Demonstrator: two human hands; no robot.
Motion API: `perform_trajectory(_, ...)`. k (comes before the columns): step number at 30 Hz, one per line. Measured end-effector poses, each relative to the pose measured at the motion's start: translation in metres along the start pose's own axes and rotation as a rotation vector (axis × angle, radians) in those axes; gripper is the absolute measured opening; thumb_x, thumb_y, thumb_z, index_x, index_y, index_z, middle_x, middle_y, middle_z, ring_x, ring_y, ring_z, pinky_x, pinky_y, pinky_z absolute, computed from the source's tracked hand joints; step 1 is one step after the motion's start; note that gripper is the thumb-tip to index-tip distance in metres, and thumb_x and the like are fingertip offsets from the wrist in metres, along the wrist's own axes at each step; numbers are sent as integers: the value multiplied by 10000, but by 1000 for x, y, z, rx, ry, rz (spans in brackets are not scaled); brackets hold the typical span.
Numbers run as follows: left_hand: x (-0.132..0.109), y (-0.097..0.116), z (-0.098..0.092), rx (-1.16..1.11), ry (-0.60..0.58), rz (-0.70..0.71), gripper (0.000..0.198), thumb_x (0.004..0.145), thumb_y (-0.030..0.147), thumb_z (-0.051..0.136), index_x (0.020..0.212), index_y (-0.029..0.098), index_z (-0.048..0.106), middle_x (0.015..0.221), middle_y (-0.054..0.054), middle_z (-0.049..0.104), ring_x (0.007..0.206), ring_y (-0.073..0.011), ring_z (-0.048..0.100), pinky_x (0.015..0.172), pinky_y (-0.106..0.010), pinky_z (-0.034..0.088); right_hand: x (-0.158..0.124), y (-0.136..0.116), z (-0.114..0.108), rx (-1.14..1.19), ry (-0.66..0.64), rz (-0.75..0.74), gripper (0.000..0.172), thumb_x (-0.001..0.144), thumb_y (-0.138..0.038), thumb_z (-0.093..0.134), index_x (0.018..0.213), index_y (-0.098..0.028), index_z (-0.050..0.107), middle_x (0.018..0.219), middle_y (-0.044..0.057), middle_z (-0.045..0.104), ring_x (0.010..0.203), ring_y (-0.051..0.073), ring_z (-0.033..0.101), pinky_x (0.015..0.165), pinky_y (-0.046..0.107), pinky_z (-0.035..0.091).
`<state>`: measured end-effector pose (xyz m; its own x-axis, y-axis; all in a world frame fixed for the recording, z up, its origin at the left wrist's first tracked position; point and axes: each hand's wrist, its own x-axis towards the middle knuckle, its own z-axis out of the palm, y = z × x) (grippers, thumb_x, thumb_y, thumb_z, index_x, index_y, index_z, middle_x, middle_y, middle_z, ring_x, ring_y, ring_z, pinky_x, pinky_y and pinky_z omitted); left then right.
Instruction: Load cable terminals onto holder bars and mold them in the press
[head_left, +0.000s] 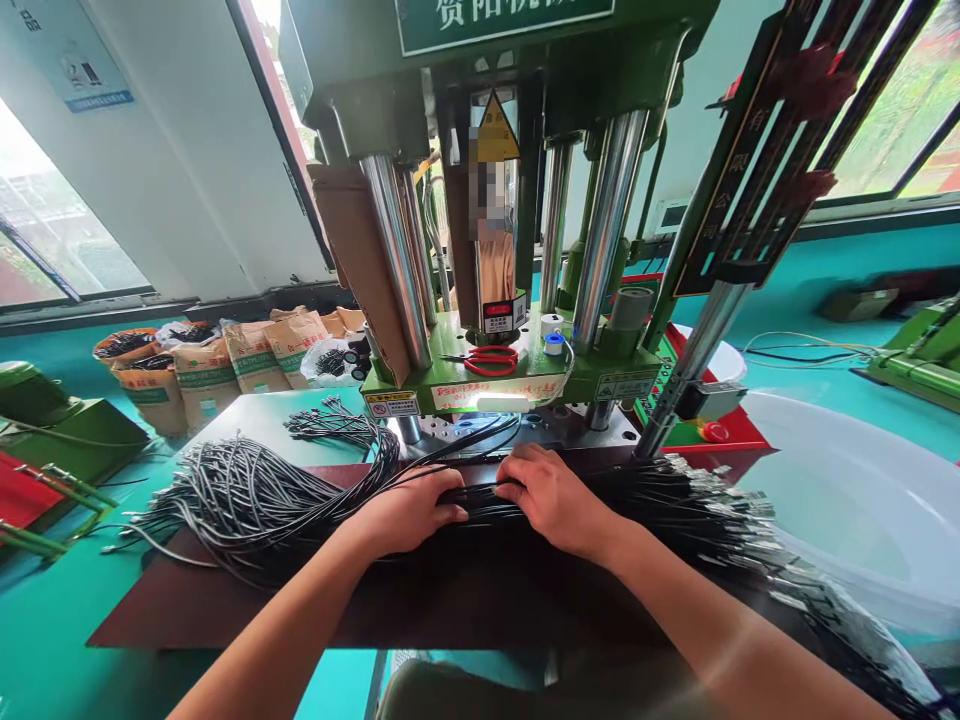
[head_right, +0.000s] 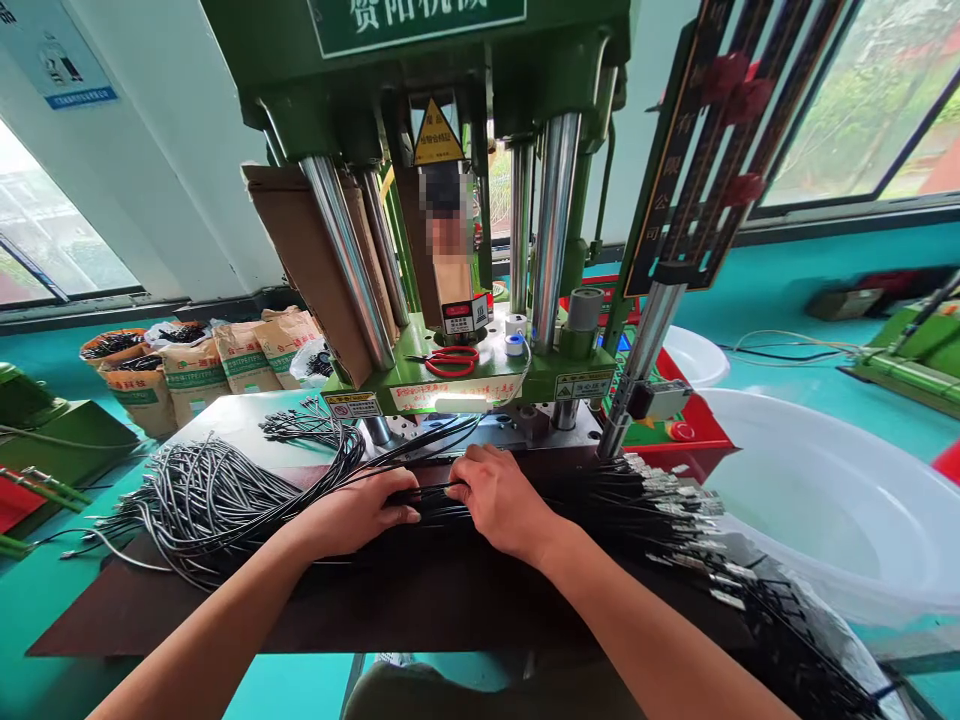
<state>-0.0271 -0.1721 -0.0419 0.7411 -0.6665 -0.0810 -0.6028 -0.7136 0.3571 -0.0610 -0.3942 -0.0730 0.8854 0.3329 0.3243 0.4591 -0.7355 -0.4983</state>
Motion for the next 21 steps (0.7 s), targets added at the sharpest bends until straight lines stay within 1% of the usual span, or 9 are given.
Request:
perform_trajectory(4,1,0,0,9,42,6,192,851,376,537,941,214,587,896,-8,602,843,-177,539,733,-265,397,0,0,-2,0,0,-16,66,889,-198,552,836,-173,582,870,40,591,862,188,512,799,321,399)
perform_trajectory(6,1,2,-2,-4,68,8,170,864,363,519,923,215,577,893,-2,597,847,-174,535,738,-269,396,1,0,-6,12,-35,-8,59,898,-211,539,868,-176,576,893,43,590,845,178,526,787,309,415)
perform_trajectory(9,2,3,-3,-29,123,26,157,900,312,454,937,206,563,957,-14,592,899,-173,540,795,-280,407,2,3,-13,12,-108,13,102,907,-256,538,966,-179,568,943,40,610,848,168,565,792,290,432)
perform_trajectory(11,3,3,-1,-45,137,22,180,908,292,432,983,202,569,1020,-29,591,953,-177,546,849,-293,414,3,6,-14,-42,-135,31,148,912,-277,531,1009,-176,580,960,42,624,886,171,583,826,287,432)
perform_trajectory(15,8,6,6,-32,83,-90,314,854,330,542,1140,205,575,1164,-59,589,1096,-224,535,949,-333,402,10,12,-12,-152,-183,52,202,892,-285,551,1021,-165,651,1024,92,623,975,225,583,864,331,431)
perform_trajectory(17,11,8,9,-2,60,-140,332,844,319,555,1148,189,590,1167,-79,600,1104,-245,544,947,-341,409,13,13,-9,-173,-214,44,227,877,-279,569,1042,-157,665,1054,114,626,1007,255,578,874,353,429)
perform_trajectory(19,14,8,12,14,51,-156,316,855,296,533,1134,167,605,1148,-100,613,1087,-257,560,929,-345,420,17,14,-7,-191,-244,36,243,874,-274,571,1050,-138,670,1048,129,643,1008,270,584,877,362,427)
perform_trajectory(21,16,7,14,15,54,-159,326,855,288,528,1134,139,609,1145,-124,614,1086,-273,563,919,-355,423,19,14,-6,-207,-261,39,223,874,-272,567,992,-124,686,995,136,664,964,277,601,850,362,432)
